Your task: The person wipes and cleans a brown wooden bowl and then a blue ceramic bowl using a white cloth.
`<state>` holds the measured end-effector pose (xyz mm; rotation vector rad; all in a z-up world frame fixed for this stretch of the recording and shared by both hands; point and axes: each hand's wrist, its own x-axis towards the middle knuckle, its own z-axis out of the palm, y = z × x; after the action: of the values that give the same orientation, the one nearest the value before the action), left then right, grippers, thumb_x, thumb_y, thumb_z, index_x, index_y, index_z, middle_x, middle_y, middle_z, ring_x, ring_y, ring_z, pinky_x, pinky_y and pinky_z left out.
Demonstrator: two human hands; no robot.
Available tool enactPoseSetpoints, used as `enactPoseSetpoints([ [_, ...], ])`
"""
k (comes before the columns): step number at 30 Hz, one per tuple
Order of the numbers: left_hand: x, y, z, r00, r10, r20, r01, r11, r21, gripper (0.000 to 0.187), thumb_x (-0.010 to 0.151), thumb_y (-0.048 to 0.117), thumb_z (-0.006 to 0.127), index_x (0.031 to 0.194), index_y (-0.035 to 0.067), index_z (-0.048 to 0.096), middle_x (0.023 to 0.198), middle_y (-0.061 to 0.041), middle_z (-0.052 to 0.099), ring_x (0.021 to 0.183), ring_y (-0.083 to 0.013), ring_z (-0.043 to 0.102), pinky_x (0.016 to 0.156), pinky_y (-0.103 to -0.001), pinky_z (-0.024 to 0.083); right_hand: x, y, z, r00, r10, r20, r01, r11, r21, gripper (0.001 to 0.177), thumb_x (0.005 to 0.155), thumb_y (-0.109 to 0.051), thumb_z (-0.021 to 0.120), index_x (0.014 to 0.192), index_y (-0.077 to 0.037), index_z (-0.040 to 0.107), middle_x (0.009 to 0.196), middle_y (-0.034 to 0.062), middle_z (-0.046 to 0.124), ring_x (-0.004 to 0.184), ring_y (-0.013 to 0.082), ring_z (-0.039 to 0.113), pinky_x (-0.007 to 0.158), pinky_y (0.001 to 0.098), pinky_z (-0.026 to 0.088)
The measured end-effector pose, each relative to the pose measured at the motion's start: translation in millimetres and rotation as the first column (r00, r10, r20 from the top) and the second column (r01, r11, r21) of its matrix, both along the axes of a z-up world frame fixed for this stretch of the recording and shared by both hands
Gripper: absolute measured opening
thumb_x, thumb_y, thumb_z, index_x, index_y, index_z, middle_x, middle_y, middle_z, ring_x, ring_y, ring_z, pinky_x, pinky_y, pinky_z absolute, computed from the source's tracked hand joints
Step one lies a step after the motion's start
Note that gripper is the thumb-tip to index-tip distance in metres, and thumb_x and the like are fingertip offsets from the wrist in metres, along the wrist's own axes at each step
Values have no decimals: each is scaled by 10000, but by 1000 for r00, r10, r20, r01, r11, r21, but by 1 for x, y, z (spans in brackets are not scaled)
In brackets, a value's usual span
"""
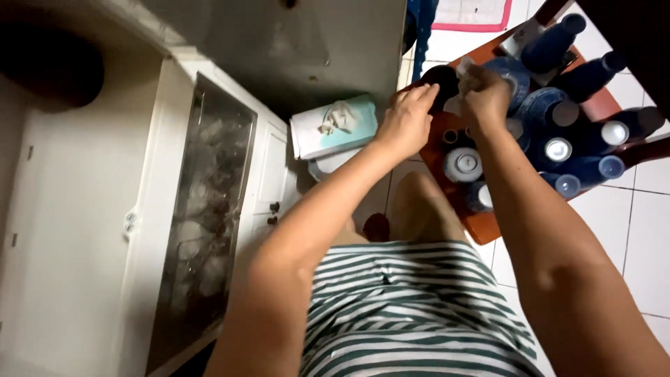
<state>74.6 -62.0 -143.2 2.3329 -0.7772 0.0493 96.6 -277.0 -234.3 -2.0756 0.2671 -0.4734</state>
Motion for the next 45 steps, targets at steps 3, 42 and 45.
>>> enactPoseSetpoints([
  [3, 41, -35, -49, 994, 93, -64, -83, 987, 139, 716, 844, 23, 706, 1496, 31, 410, 1535, -194, 431, 1412, -401, 431, 1095, -537, 460, 9, -4, 13, 996, -79, -51, 85, 988, 129, 375, 911, 11, 598, 1256, -28, 739, 1164, 156, 765, 1047, 216, 736, 895, 308, 552],
  [42, 37, 3, -52, 450, -472, -758, -657, 400, -639, 944, 771, 520, 871, 1493, 58, 475, 1419, -129, 582, 1304, -284, 556, 1089, -438, 479, -43, -3, 111, 936, 50, -348, 157, 827, 541, 182, 961, -70, 699, 1123, 0, 745, 916, 77, 735, 706, 158, 675, 569, 287, 511],
  [45, 16, 15, -26, 401, -620, -675, -684, 287, -670, 920, 809, 583, 843, 1478, 41, 518, 1407, -134, 597, 1290, -301, 574, 1096, -467, 477, -63, 20, 156, 948, 116, -295, 126, 715, 687, 159, 955, -50, 686, 1092, 24, 719, 933, 90, 742, 758, 167, 705, 616, 281, 571],
])
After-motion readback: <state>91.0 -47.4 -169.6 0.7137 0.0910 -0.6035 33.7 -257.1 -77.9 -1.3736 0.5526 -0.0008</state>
